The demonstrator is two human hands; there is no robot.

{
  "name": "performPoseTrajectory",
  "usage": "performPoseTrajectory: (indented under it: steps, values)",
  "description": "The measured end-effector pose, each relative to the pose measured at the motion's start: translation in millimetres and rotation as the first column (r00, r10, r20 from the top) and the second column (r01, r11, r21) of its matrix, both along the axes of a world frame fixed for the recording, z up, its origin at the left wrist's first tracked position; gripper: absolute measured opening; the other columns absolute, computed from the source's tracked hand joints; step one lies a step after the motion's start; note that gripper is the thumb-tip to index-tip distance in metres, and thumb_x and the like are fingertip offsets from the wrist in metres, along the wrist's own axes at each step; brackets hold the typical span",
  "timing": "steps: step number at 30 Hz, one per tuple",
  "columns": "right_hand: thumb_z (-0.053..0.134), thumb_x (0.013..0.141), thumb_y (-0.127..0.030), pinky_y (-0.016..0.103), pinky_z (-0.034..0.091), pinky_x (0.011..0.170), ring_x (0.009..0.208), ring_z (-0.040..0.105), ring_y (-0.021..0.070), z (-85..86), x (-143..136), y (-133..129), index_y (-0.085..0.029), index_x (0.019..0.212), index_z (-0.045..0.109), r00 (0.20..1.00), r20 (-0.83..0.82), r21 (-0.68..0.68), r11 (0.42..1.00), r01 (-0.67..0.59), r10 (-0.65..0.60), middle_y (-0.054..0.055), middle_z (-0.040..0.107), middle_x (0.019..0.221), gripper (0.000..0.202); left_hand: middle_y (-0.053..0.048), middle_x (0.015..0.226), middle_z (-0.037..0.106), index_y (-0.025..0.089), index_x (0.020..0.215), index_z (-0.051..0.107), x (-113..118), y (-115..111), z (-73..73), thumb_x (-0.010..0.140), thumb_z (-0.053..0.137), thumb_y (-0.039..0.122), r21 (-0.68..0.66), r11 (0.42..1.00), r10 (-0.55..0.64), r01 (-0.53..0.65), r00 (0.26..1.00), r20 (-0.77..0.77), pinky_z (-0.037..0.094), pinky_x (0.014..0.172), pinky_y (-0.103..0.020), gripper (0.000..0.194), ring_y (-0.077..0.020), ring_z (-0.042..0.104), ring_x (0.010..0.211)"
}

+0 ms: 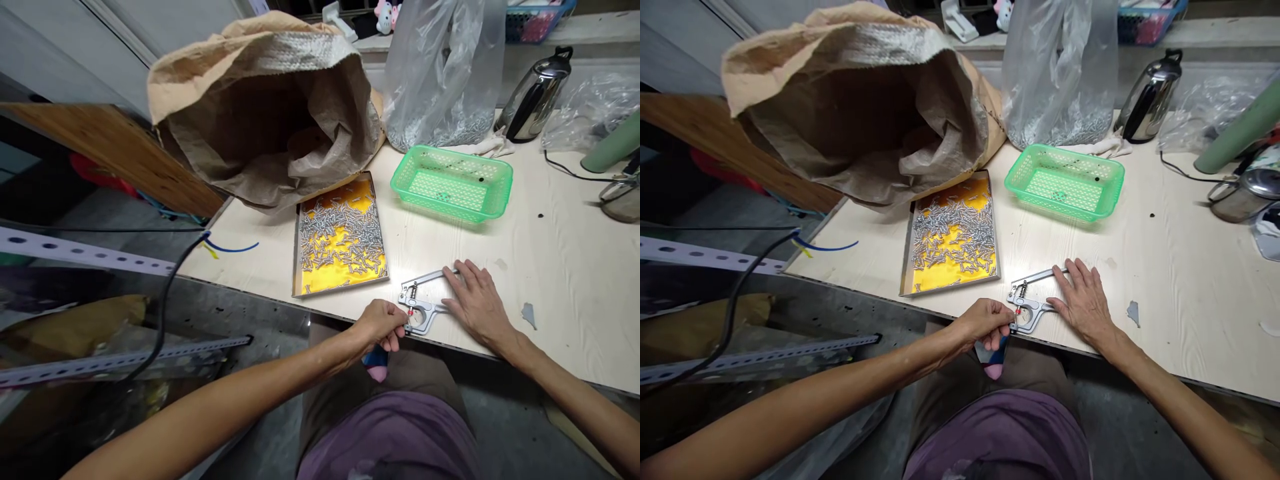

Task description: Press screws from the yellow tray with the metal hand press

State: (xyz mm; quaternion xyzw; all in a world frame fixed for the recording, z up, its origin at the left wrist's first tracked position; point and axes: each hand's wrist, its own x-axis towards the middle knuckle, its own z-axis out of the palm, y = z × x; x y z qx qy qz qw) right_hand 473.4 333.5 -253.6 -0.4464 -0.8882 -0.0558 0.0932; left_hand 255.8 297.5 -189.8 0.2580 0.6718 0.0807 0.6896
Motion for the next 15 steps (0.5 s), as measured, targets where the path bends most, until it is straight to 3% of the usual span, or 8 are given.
performPoseTrajectory:
  steps: [15]
  values:
    - [0.031,0.095,-0.046,0.051,0.030,0.104,0.129,0.032,0.0304,-2.7,-2.2,-1.0,-0.018,0.139,0.041,0.999,-0.027,0.004,1.000,0.020,-0.020,0.014,0.045,0.137,0.053,0.007,0.041,0.050,0.013,0.056,0.050,-2.8,7.9,-5.7,0.077,0.053,0.012,0.077,0.984,-0.156,0.163,0.984,-0.085,0.029,0.034,-0.015,0.021,-0.0050,0.044,0.028]
